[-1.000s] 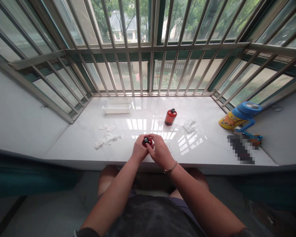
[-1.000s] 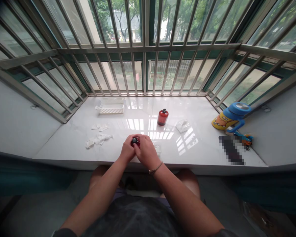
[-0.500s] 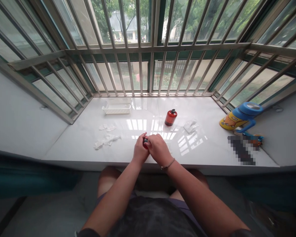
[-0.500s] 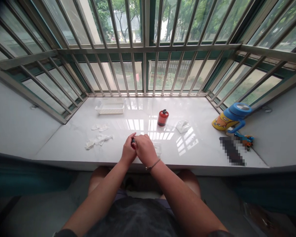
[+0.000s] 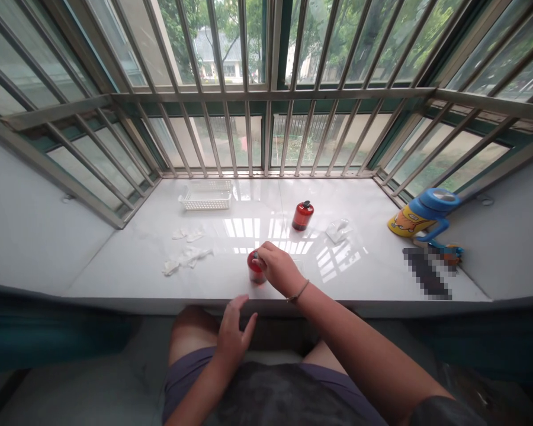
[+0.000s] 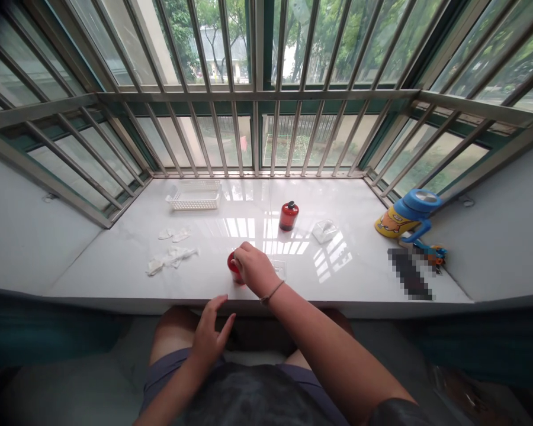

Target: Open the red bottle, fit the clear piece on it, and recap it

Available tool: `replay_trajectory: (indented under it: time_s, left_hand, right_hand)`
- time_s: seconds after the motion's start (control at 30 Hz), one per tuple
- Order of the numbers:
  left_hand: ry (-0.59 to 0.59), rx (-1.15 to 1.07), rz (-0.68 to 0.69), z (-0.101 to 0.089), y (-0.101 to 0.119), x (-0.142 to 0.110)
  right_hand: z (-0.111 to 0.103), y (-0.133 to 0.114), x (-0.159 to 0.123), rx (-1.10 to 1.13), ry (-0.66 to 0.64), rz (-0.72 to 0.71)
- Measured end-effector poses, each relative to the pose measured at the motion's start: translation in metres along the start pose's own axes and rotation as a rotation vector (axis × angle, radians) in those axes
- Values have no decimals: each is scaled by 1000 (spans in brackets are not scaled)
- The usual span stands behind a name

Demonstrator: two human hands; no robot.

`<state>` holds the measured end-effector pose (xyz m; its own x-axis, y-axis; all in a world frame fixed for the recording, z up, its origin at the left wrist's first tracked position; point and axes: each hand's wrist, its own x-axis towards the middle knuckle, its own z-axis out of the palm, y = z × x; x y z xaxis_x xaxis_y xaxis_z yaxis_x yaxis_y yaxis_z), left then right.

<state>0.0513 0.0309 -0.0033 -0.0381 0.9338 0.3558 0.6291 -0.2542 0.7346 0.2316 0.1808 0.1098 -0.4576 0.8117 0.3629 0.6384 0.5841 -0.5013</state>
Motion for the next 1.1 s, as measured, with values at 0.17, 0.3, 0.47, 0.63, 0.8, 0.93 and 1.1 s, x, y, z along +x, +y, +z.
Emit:
replay_trajectory:
  time_s: [0.17,0.3,0.47,0.63,0.8,0.93,1.1]
  left_hand:
    - [-262,50,-47,-42,-33,-80]
    - [-291,112,-41,-66,-71,-128]
    - [-261,142,-55,-76,-92,-152]
    - [-226,167,-81,-71,-89,-148]
    - [-188,162,-97,-68,-86,-145]
    - [-189,154,-107,-70,-84,-143]
    - [-195,170,-89,-74,-82,-142]
  right_hand:
    - [3,-2,-3,24,4,7]
    - [-1,-6,-2,46,20,24]
    - [-28,0,16,157,165,124]
    - [-75,21,27,213,383,191]
    - [-101,68,15,-22,434,228]
    - [-100,115,-5,-173,385,320]
    - [-93,152,-27,-253,379,409]
